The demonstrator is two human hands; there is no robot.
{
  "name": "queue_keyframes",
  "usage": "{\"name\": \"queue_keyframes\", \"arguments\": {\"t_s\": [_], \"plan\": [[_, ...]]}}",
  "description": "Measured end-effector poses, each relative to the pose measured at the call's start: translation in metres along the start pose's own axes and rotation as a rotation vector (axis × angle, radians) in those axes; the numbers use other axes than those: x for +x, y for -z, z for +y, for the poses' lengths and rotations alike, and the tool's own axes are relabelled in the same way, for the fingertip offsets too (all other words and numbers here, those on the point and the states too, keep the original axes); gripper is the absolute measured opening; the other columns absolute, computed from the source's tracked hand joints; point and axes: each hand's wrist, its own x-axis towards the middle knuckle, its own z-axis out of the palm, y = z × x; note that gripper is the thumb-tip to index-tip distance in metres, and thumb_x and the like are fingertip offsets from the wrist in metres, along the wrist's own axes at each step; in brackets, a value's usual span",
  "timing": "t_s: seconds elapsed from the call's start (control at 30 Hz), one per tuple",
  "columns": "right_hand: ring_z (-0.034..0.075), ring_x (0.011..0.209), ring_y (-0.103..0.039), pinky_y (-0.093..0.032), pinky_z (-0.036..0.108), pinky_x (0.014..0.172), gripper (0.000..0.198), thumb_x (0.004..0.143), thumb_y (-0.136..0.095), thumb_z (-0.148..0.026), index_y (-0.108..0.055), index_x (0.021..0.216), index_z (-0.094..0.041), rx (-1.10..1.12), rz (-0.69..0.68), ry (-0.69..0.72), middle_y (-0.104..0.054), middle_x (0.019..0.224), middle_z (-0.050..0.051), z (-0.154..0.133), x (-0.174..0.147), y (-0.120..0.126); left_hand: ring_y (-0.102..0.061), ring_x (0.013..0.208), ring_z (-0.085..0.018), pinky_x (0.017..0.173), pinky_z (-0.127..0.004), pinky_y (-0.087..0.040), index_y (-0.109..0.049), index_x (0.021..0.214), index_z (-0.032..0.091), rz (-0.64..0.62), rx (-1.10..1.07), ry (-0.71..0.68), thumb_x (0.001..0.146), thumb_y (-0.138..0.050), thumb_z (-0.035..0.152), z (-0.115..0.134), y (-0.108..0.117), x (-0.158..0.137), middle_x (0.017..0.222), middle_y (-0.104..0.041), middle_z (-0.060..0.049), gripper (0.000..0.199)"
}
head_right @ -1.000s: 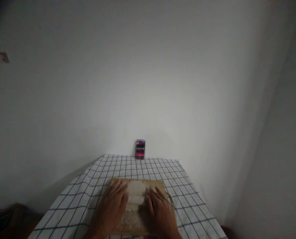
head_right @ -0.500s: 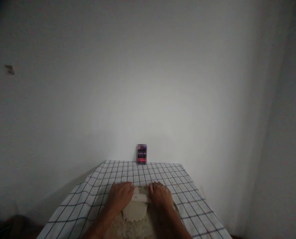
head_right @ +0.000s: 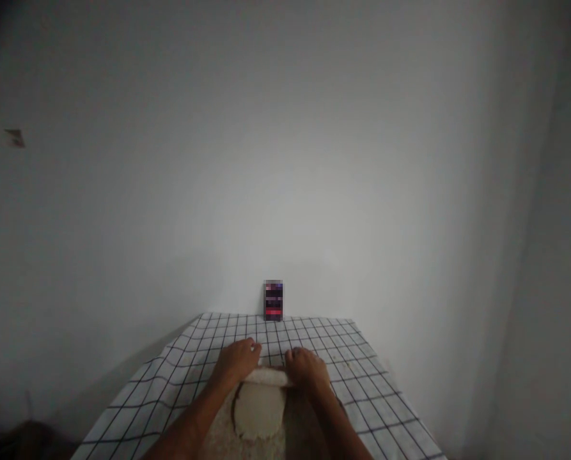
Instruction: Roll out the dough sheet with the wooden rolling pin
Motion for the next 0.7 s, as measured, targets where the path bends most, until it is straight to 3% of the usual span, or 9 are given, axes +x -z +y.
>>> {"name": "queue_keyframes", "arguments": {"t_s": [0.2, 0.37, 0.47, 0.57, 0.7], "plan": [[0.031, 0.139, -0.07, -0.06, 0.045, 0.107, 0.04, 0.112, -0.042, -0.021, -0.077, 0.131, -0.026, -0.049, 0.054, 0.042, -0.078, 0.143, 0.014, -0.004, -0.024, -0.004, -0.075, 0.135, -0.034, 0.112, -0.053, -0.059, -0.08, 0.131, 0.023, 0.056, 0.051, -0.116, 0.111, -0.043, 0.034, -0.006, -0.008, -0.027, 0.141, -0.083, -0.015, 0.044], [0.031, 0.155, -0.06, -0.046, 0.05, 0.129, 0.048, 0.115, -0.037, -0.027, -0.081, 0.135, -0.023, 0.093, 0.19, -0.005, -0.072, 0.159, 0.015, -0.011, -0.065, -0.011, -0.071, 0.143, -0.033, 0.126, -0.056, -0.053, -0.084, 0.13, 0.032, 0.249, 0.05, -0.245, 0.113, -0.041, 0.034, -0.013, -0.024, -0.07, 0.147, -0.081, -0.011, 0.046], [0.03, 0.158, -0.058, -0.046, 0.051, 0.132, 0.054, 0.118, -0.033, -0.034, -0.078, 0.147, -0.028, 0.192, 0.216, 0.045, -0.069, 0.163, 0.009, -0.01, -0.097, -0.018, -0.067, 0.149, -0.03, 0.133, -0.055, -0.05, -0.079, 0.143, 0.04, 0.233, -0.009, -0.255, 0.114, -0.037, 0.04, -0.019, -0.034, -0.101, 0.155, -0.077, -0.002, 0.051], [0.03, 0.166, -0.047, -0.044, 0.05, 0.136, 0.056, 0.118, -0.035, -0.044, -0.069, 0.16, -0.029, 0.255, 0.235, 0.081, -0.06, 0.171, 0.004, -0.005, -0.121, -0.025, -0.057, 0.161, -0.03, 0.14, -0.056, -0.043, -0.065, 0.162, 0.048, 0.203, -0.034, -0.233, 0.111, -0.042, 0.046, -0.029, -0.048, -0.123, 0.171, -0.063, 0.006, 0.055], [0.029, 0.168, -0.044, -0.043, 0.048, 0.137, 0.057, 0.117, -0.037, -0.044, -0.07, 0.16, -0.028, 0.284, 0.196, 0.094, -0.057, 0.174, 0.004, -0.005, -0.124, -0.02, -0.052, 0.165, -0.032, 0.142, -0.057, -0.039, -0.06, 0.167, 0.046, 0.192, -0.049, -0.221, 0.11, -0.045, 0.048, -0.034, -0.057, -0.129, 0.175, -0.056, 0.006, 0.059]]}}
